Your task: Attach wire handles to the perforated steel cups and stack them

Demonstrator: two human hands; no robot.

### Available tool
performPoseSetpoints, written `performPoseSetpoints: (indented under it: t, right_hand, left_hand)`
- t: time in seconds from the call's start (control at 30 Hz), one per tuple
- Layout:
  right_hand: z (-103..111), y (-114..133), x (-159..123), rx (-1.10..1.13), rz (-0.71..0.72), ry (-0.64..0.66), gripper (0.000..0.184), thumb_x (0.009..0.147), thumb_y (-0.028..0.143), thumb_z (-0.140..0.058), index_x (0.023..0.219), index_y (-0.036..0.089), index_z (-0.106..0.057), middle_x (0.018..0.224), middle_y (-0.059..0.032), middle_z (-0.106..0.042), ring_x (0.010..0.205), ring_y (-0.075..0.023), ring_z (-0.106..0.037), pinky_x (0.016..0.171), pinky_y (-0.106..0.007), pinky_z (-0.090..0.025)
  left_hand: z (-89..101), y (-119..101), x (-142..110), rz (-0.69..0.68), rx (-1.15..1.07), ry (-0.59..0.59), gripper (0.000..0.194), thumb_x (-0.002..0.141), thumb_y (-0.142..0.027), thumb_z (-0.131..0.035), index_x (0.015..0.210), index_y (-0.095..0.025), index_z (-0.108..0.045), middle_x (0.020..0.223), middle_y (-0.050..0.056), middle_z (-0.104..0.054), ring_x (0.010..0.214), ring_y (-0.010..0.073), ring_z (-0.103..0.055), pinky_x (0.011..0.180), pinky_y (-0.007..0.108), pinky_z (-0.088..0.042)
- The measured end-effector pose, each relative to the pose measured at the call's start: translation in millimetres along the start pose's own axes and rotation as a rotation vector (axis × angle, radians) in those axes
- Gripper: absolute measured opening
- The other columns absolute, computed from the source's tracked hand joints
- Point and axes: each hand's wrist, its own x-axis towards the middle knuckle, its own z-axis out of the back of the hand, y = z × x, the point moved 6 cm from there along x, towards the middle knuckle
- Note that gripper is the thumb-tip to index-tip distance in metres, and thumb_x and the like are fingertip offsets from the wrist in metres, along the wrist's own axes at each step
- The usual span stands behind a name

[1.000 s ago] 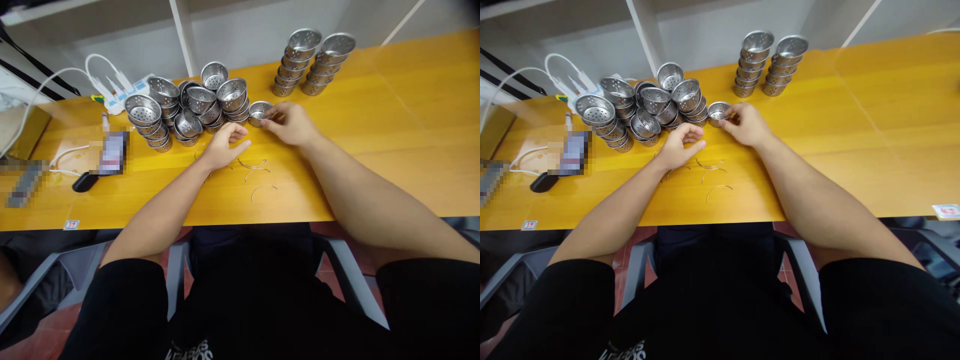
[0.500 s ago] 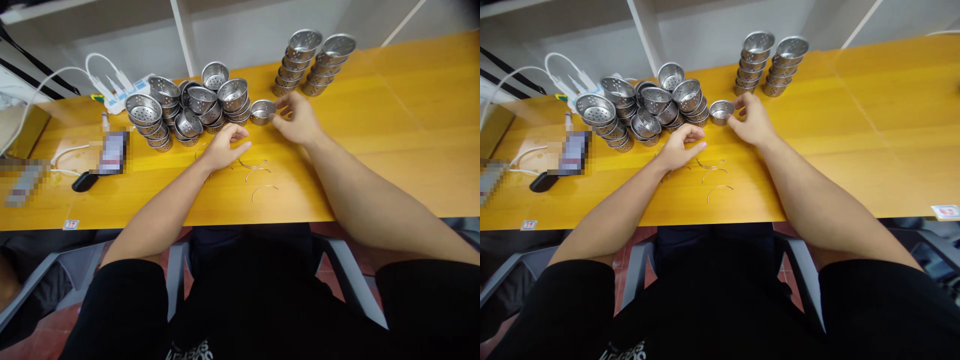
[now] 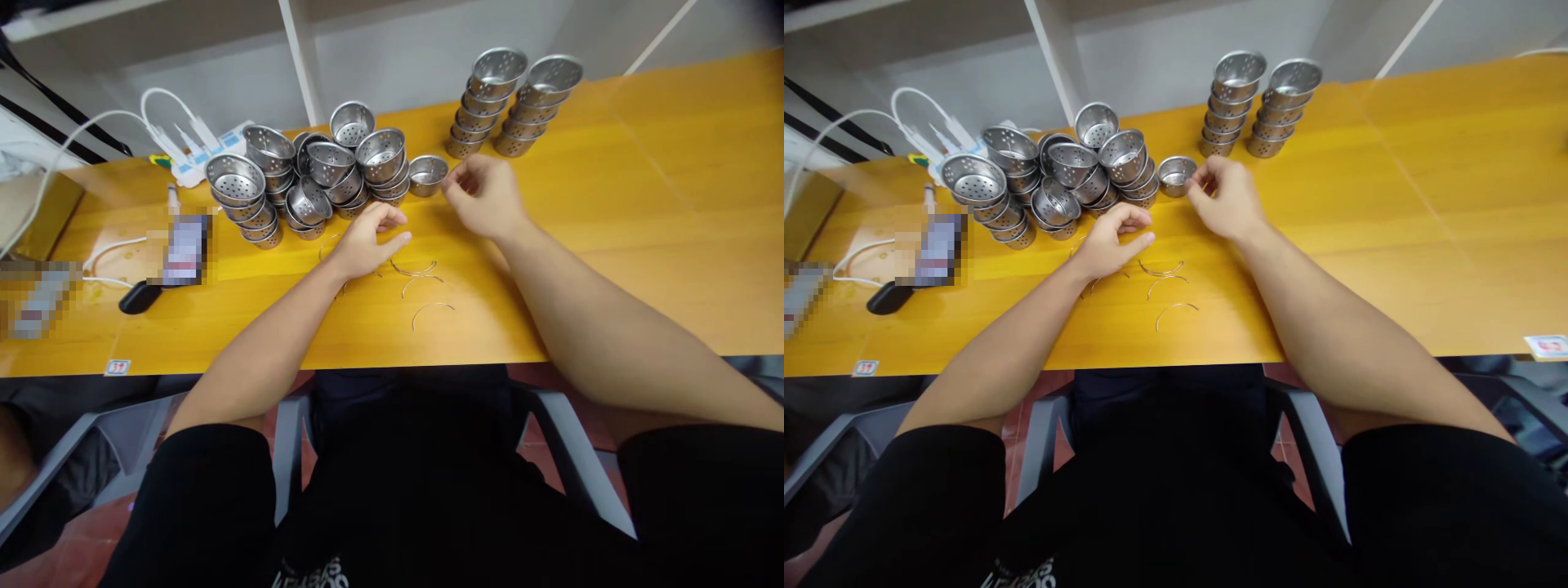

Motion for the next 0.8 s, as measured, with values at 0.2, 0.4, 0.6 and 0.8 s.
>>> performPoseSetpoints:
  t: [0.2, 0.4, 0.6, 0.8]
  right_hand:
    - [51, 1, 28, -0.065, 0.035, -0.198, 0.056, 0.115, 0.027, -0.082, 0.168, 0.023, -0.066, 0.169, -0.029, -0.068, 0.133, -0.0383, -0.078, 0.118, -0.058, -0.067]
    - [92, 48, 68, -0.563, -0.199, -0.151, 0.084, 0.118, 0.013, -0.093, 0.194, 0.007, -0.056, 0.204, -0.0341, -0.038, 0.195, -0.0492, -0.038, 0.16, -0.064, -0.03]
    - [97, 39, 130, -0.585, -0.256, 0.145, 0.124, 0.11, 0.064, -0.101, 0.202, -0.001, -0.048, 0.189, -0.0352, -0.068, 0.18, -0.0503, -0.066, 0.142, -0.059, -0.052]
    - [95, 20, 162, -0.669, -0.253, 0.187, 0.068, 0.083, 0.076, -0.107, 0.096, 0.015, -0.079, 0.123, -0.0211, -0.092, 0.127, -0.0343, -0.09, 0.06, -0.03, -0.041]
  left_hand:
    - [-1.7, 2, 1, -0.021, -0.012, 0.001, 0.03, 0.107, -0.039, -0.087, 0.132, -0.022, -0.081, 0.142, 0.012, -0.087, 0.133, 0.0245, -0.088, 0.126, 0.046, -0.073]
    - [-2.6, 3, 1, -0.023, -0.002, 0.018, 0.031, 0.108, -0.04, -0.086, 0.133, -0.022, -0.08, 0.143, 0.013, -0.087, 0.136, 0.0262, -0.087, 0.128, 0.049, -0.072]
    - [-2.3, 8, 0, -0.024, -0.019, 0.013, 0.03, 0.108, -0.039, -0.087, 0.132, -0.023, -0.08, 0.142, 0.012, -0.086, 0.134, 0.026, -0.087, 0.127, 0.049, -0.072]
    - [-1.6, 7, -1, -0.042, -0.027, 0.013, 0.028, 0.11, -0.037, -0.087, 0.132, -0.022, -0.08, 0.14, 0.012, -0.085, 0.132, 0.024, -0.086, 0.125, 0.047, -0.072]
